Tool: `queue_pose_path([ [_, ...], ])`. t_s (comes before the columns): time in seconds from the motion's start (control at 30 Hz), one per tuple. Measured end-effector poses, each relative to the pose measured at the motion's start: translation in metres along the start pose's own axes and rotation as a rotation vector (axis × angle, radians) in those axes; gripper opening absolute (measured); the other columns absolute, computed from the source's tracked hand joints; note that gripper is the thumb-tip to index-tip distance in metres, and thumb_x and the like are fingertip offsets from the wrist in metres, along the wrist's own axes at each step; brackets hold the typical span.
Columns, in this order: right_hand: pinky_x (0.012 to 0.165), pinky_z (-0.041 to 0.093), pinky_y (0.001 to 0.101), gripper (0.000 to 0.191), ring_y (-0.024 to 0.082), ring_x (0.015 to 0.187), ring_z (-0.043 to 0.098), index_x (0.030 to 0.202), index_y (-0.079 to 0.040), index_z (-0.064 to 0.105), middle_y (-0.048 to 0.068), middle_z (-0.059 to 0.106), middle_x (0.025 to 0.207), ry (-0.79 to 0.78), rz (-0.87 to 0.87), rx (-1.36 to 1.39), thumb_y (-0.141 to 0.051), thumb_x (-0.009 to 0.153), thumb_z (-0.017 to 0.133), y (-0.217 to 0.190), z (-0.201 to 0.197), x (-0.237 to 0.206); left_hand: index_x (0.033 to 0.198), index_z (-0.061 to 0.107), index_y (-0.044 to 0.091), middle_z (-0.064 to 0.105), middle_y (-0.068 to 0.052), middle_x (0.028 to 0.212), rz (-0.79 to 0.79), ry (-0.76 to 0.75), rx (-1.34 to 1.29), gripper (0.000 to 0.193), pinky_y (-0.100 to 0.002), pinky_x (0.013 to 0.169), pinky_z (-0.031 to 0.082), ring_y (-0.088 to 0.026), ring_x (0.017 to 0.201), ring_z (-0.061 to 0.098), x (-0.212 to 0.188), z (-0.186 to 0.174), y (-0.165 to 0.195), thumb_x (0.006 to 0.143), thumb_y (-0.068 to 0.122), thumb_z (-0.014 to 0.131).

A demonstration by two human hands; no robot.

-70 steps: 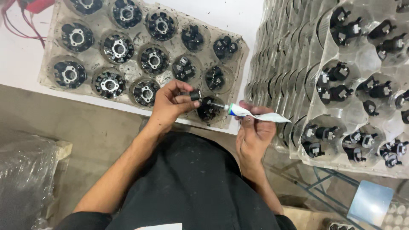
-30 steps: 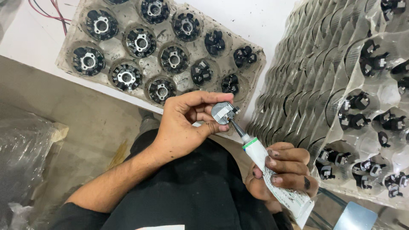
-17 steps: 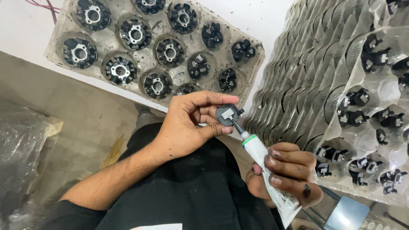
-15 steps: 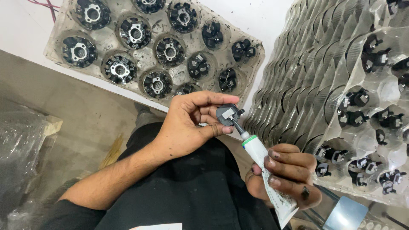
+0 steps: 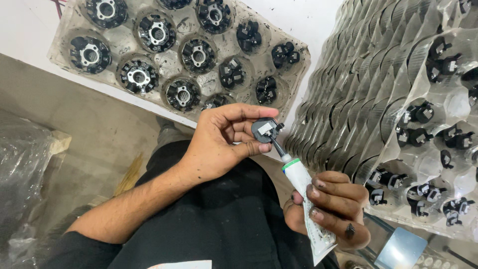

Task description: The person sits at a workbench with trays of black rotor-like parts. They pick up one part at a time, hold it in one hand, and squeeze adhesive from a tube onto the part, briefly wiping the tube with a cloth, then place the part back into the tray and repeat with other parts.

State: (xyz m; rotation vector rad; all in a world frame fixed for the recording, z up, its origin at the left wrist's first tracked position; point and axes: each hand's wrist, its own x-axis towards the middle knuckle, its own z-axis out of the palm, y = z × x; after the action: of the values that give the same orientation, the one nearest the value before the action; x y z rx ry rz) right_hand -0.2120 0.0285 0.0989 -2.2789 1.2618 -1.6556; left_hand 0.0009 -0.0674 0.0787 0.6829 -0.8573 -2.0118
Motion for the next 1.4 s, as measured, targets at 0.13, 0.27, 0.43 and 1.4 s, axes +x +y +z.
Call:
queue_pose_path([
  [0.13, 0.066, 0.064, 0.0343, 0.047, 0.018, 0.083, 0.066, 0.104, -0.013, 0.044, 0.005, 0.065, 0.089, 0.071, 0.020, 0.005, -0.009, 0.081, 0.085, -0.001, 0.005, 0.000, 0.137, 0.061, -0.006, 0.074, -0.011, 0.115, -0.022, -0.007, -0.141, 0.050, -0.028, 0.093, 0.061, -0.014, 0.102, 0.073, 0.001, 0.001, -0.009, 0.089, -0.016, 0.071],
  [0.27, 0.069, 0.061, 0.0316, 0.035, 0.019, 0.085, 0.063, 0.109, -0.012, 0.049, 0.006, 0.062, 0.093, 0.230, 0.044, 0.041, -0.011, 0.091, 0.079, 0.007, 0.020, 0.006, 0.135, 0.061, -0.006, 0.075, -0.009, 0.119, -0.156, 0.021, -0.294, 0.047, -0.029, 0.095, 0.059, -0.014, 0.107, 0.072, 0.000, 0.001, -0.018, 0.090, -0.011, 0.070],
  [0.43, 0.079, 0.054, 0.0265, 0.020, 0.021, 0.091, 0.059, 0.114, -0.011, 0.059, 0.005, 0.060, 0.106, 0.562, 0.202, 0.138, -0.013, 0.100, 0.073, 0.013, 0.043, 0.001, 0.140, 0.058, -0.004, 0.072, -0.006, 0.116, -0.100, -0.041, -0.411, 0.047, -0.029, 0.086, 0.059, -0.013, 0.095, 0.070, -0.001, -0.002, -0.026, 0.095, -0.003, 0.072],
  [1.4, 0.055, 0.056, 0.0321, 0.019, 0.017, 0.072, 0.055, 0.092, -0.010, 0.055, 0.004, 0.054, 0.080, 0.309, -0.068, -0.023, -0.010, 0.089, 0.074, 0.020, 0.028, -0.004, 0.144, 0.057, -0.006, 0.071, -0.007, 0.108, -0.286, -0.177, -0.513, 0.053, -0.030, 0.080, 0.061, -0.012, 0.086, 0.069, -0.005, -0.010, -0.039, 0.099, 0.018, 0.073],
])
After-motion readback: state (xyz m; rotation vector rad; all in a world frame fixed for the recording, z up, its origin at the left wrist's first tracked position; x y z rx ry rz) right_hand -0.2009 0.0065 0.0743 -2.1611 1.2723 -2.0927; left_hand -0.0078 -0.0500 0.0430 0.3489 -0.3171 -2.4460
